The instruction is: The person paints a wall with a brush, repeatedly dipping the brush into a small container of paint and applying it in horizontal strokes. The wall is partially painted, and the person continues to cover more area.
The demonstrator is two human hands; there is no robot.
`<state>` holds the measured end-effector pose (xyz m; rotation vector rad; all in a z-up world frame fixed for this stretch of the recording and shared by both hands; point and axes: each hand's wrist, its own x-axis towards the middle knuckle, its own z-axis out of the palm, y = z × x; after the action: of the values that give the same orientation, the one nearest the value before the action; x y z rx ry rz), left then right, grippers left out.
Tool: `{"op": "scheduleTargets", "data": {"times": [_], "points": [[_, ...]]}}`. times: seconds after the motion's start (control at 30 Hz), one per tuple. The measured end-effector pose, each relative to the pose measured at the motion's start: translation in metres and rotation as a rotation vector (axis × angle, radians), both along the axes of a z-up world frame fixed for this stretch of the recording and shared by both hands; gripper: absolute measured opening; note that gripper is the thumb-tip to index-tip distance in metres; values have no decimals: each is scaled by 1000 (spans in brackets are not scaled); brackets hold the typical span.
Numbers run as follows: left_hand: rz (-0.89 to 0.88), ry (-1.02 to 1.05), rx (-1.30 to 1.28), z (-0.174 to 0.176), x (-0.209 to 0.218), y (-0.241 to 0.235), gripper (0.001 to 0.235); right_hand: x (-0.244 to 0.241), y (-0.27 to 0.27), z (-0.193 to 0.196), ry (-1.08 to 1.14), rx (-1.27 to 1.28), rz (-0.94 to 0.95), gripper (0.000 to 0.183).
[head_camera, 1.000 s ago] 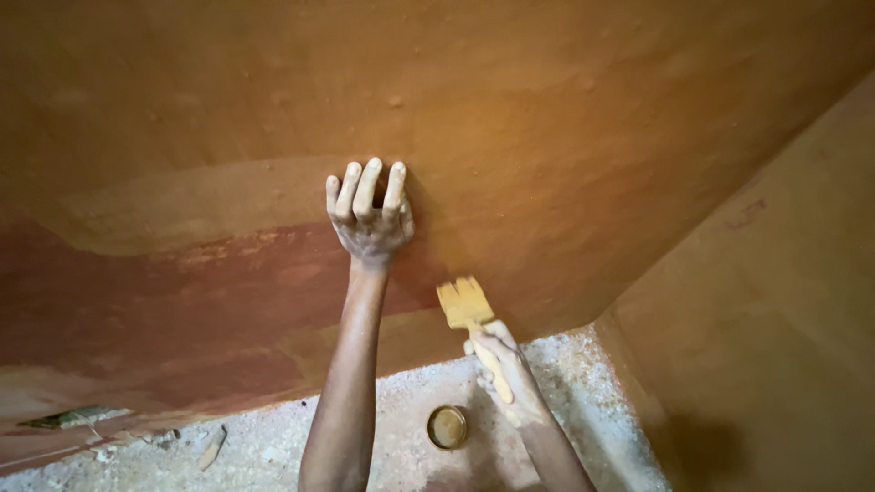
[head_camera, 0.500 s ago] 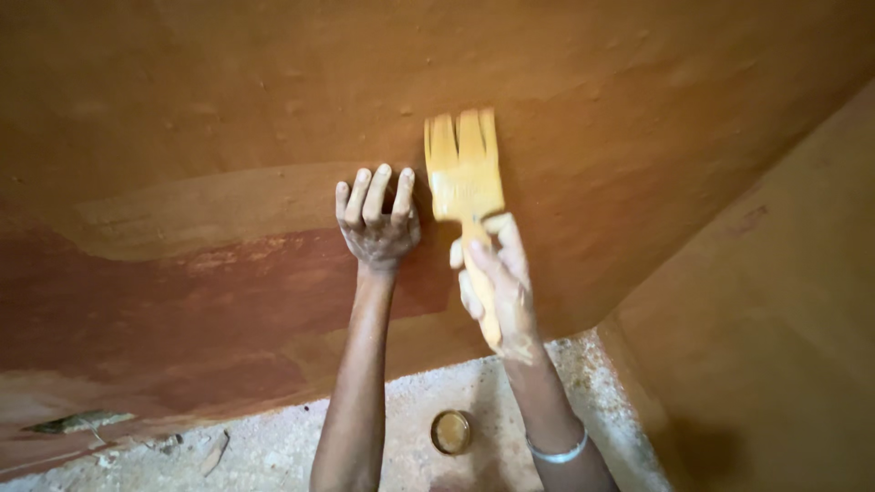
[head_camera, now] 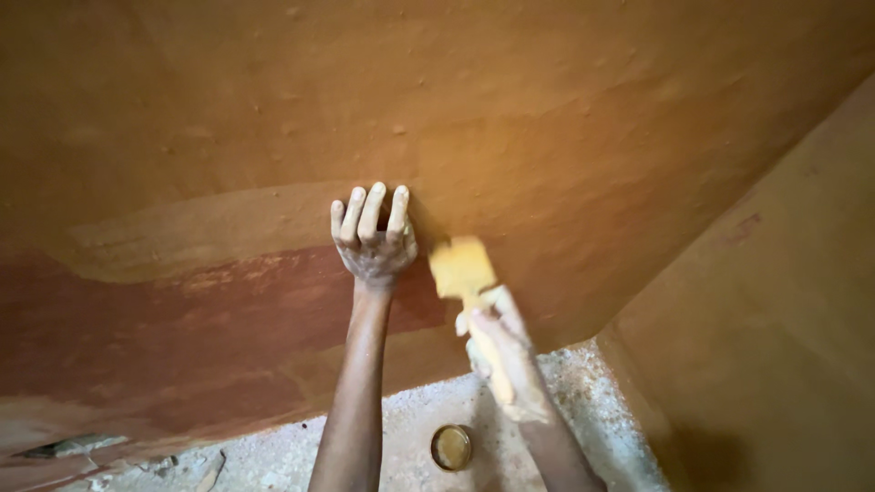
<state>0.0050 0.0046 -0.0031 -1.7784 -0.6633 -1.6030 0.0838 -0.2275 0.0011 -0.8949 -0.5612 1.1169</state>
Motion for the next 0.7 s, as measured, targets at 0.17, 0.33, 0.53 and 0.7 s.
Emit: {"op": "scheduleTargets", "data": {"times": [0.17,0.33,0.53,0.7], "points": [[5,4,-5,3,0,-3,31,11,1,81,-25,379,-14,20],[4,-2,6,4,0,-3,32,9,28,50,-2,253,-4,14],[12,8,26,7,-1,-4,31,-4,-8,-63,26,-170,-5,7],[9,4,25,6,2,-2,30,8,-13,-67,1,-188,-36,11]]}}
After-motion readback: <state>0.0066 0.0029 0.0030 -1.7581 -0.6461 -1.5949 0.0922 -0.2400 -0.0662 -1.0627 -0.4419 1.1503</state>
